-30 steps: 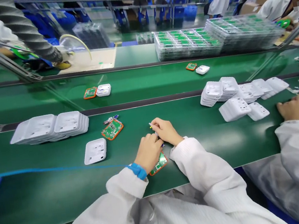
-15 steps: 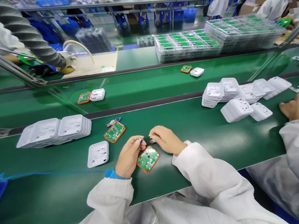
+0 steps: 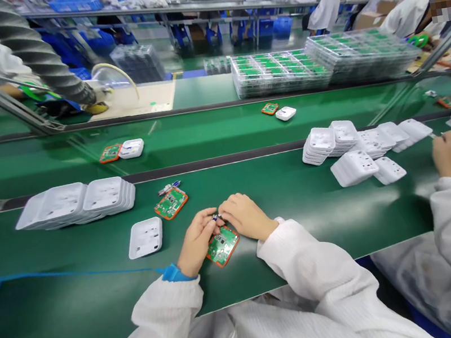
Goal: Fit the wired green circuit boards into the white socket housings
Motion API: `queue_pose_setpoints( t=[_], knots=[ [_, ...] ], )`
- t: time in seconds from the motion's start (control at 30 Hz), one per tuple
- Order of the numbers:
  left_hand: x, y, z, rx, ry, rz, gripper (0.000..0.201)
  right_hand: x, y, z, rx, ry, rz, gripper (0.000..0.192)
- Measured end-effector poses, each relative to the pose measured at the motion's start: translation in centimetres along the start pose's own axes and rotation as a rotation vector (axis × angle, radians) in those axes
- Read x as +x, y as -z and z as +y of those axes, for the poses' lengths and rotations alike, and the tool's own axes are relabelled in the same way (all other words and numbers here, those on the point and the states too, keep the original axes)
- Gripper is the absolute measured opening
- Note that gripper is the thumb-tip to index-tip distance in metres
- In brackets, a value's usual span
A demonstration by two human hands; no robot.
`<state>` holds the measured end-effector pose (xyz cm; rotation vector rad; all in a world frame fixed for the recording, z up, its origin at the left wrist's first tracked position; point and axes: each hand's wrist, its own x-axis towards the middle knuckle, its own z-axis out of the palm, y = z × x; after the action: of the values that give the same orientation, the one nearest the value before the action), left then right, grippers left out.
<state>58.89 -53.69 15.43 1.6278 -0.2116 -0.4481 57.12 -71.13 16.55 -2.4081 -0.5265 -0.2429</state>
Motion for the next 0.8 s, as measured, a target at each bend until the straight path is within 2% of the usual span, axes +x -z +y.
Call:
queue_pose_setpoints(
  t=[0.13, 0.37, 0.6, 0.73, 0.8],
  knots=[
    [-0.2, -0.1, 0.1, -0.061, 0.009, -0.044, 0.018, -0.2, 0.4, 0.2, -0.035, 0.002, -0.043, 0.024],
    [-0.2, 0.0, -0.2, 0.031, -0.017, -0.072, 0.016, -0.1, 0.7, 0.0, -0.07, 0.044, -0.084, 0.028],
    [-0.6, -0.1, -0.1, 0.21, -0.065, -0.013, 0.011, -0.1, 0.4, -0.5, -0.137, 0.094, -0.096, 0.03],
    [-0.4, -0.5, -0.1, 0.445, -0.146, 0.031, 0.009, 0.1, -0.4, -0.8, -0.265, 0.132, -0.111, 0.026],
    [-0.3, -0.4, 0.4, 0.568, -0.172, 0.049, 0.012, 0.4, -0.6, -0.6, -0.256, 0.14, -0.112, 0.024]
  ],
)
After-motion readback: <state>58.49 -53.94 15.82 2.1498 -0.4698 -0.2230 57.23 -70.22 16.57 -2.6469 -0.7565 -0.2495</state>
